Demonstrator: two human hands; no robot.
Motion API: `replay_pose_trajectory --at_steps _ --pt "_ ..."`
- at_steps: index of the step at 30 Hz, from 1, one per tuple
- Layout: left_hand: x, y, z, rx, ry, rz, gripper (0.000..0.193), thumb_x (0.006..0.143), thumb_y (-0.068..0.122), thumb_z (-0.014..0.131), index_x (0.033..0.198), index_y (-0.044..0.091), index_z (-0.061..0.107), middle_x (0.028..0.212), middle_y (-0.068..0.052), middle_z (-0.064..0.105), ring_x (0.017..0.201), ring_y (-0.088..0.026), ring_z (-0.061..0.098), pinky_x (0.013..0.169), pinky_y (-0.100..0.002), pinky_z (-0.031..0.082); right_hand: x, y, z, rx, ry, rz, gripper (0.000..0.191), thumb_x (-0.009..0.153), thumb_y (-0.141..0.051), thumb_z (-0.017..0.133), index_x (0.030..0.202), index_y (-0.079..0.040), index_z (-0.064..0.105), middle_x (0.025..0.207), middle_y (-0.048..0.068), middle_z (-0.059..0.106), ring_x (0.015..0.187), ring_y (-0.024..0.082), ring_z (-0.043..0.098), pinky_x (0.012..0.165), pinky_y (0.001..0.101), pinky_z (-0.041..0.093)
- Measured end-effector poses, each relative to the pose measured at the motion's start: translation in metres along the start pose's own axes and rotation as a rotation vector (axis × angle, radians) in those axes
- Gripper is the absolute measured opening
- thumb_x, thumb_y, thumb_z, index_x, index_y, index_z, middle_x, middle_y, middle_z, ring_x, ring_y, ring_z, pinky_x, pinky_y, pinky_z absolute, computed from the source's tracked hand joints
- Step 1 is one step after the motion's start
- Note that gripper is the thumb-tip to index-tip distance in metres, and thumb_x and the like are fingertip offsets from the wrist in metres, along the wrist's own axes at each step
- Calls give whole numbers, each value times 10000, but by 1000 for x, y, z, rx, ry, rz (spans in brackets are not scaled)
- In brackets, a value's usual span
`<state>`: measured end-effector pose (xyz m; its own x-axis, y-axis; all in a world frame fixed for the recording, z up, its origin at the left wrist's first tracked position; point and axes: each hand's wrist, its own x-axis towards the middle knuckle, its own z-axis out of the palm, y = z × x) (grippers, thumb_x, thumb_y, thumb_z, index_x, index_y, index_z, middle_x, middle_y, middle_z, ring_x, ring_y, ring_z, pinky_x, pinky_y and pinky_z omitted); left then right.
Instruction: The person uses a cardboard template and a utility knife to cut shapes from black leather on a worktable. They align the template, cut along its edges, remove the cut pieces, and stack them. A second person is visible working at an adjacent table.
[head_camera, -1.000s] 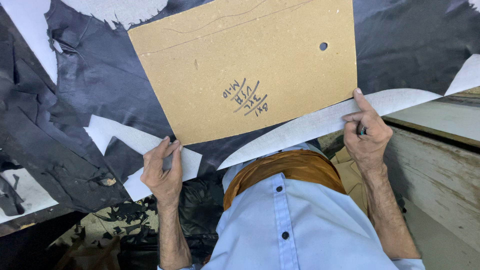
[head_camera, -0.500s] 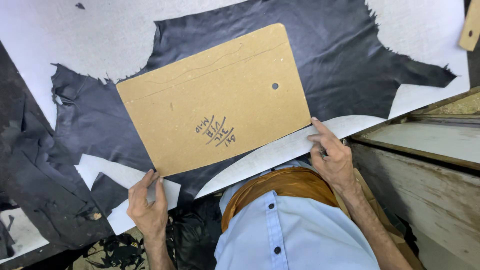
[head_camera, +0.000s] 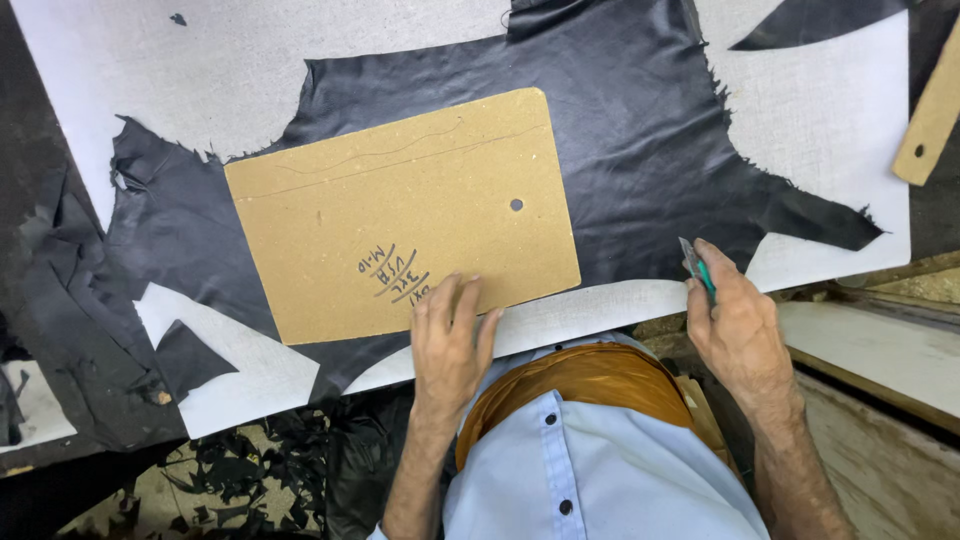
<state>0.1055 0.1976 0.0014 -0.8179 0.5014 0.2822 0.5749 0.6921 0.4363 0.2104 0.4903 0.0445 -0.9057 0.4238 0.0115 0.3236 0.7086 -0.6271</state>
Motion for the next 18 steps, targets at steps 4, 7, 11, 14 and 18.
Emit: replay_pose_trajectory --at_steps 4,7,11,14,18 --pt "39 20 26 52 -63 -19 651 893 385 808 1388 33 572 1359 -213 482 1214 -356 486 1000 -523 472 12 7 8 165 -33 -42 286 1002 -40 650 1243 80 553 1155 237 719 1042 329 736 816 401 627" --pt "67 28 39 142 -145 -62 824 797 519 837 1407 45 550 1279 -242 475 1101 -386 494 899 -575 450 23 4 15 203 -49 -97 278 992 -53 686 1230 58 593 1104 212 736 970 298 758 789 385 633" --pt "98 35 35 204 -457 -158 1015 741 596 865 1514 95 438 1220 -245 475 1047 -396 517 835 -594 448 45 -7 33 239 -53 -91 296 949 -71 728 1220 31 666 1064 206 746 843 264 761 663 366 623" --pt "122 32 27 179 -601 -209 1149 661 554 906 1564 148 325 1239 -231 482 1103 -410 533 837 -601 473 68 -20 56 296 -18 -164 270 962 -45 725 1214 39 673 1090 213 733 866 276 763 632 347 623" --pt "145 20 21 158 -693 -183 1351 574 555 963 1605 155 187 1240 -239 496 1107 -430 561 839 -598 508 110 -45 85 158 184 -395 231 982 8 750 1200 47 687 1085 227 728 965 371 738 790 417 610"
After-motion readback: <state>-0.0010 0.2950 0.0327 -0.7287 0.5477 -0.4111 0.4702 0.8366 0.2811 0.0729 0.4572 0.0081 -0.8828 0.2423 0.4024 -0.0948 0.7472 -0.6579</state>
